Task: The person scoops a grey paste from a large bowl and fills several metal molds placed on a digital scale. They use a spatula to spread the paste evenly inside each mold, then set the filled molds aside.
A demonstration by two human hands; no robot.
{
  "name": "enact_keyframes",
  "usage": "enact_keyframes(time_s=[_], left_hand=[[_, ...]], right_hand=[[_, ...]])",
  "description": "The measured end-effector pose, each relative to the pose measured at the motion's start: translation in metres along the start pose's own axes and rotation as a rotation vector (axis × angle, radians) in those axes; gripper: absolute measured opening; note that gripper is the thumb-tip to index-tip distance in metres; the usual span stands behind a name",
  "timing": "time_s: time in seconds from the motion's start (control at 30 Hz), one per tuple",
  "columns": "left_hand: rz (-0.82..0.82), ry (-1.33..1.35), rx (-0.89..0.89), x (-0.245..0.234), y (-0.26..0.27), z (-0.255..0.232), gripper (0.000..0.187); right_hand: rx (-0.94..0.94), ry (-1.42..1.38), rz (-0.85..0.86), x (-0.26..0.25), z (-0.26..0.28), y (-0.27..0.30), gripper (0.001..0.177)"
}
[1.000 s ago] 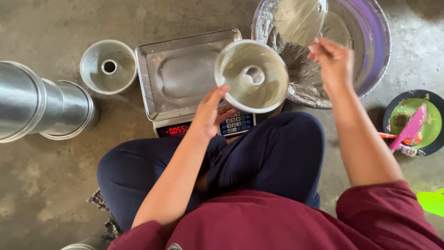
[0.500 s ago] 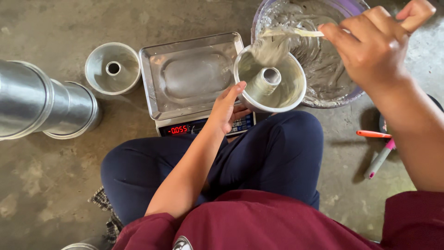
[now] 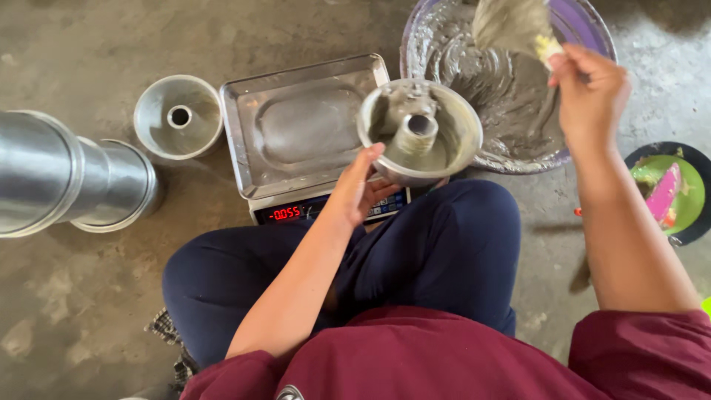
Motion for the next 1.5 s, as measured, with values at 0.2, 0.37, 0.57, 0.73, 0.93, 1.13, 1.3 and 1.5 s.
enact_keyframes(time_s=[0.2, 0.37, 0.57, 0.73, 0.93, 1.13, 1.3, 1.5], left_hand=[[-0.083, 0.051, 0.021, -0.035, 0.002, 0.006, 0.071], [-0.16, 0.033, 0.077, -0.044, 0.016, -0.009, 0.066], [-0.196, 0.067, 0.148, -0.038, 0.025, -0.024, 0.062], [-0.183, 0.019, 0.168, -0.038, 0.022, -0.022, 0.06], [-0.148, 0.023, 0.166, -0.031, 0.004, -0.004, 0.059], [-0.125, 0.034, 0.178, -0.007, -0.022, 0.009, 0.056], [-0.139, 0.014, 0.171, 0.006, -0.016, 0.008, 0.056], [-0.122, 0.022, 0.265, -0.001, 0.012, -0.007, 0.059]], right_hand=[[-0.116, 1.287, 0.538, -0.003, -0.152, -0.013, 0.021], [0.095, 1.529, 0.33, -0.031, -0.235, -0.041, 0.027], [0.44, 1.046, 0.554, 0.02, -0.264, -0.042, 0.026], [0.624, 0.173, 0.496, 0.063, -0.26, -0.04, 0.025], [0.364, -0.307, 0.181, 0.062, -0.148, -0.036, 0.024], [-0.59, 0.738, 0.066, 0.032, 0.059, 0.025, 0.014], [-1.071, 1.339, -0.049, 0.063, 0.146, 0.062, 0.005], [-1.201, 1.409, -0.054, 0.082, 0.172, 0.065, 0.005]])
Point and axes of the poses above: each hand's wrist, its own y-axis away from the middle knuckle, its own x-axis out of the palm, z = x × y, the point moved 4 cm from there along -y, towards the middle knuckle, and after that the axes turned 11 degrees about z, right-handed, at the moved point
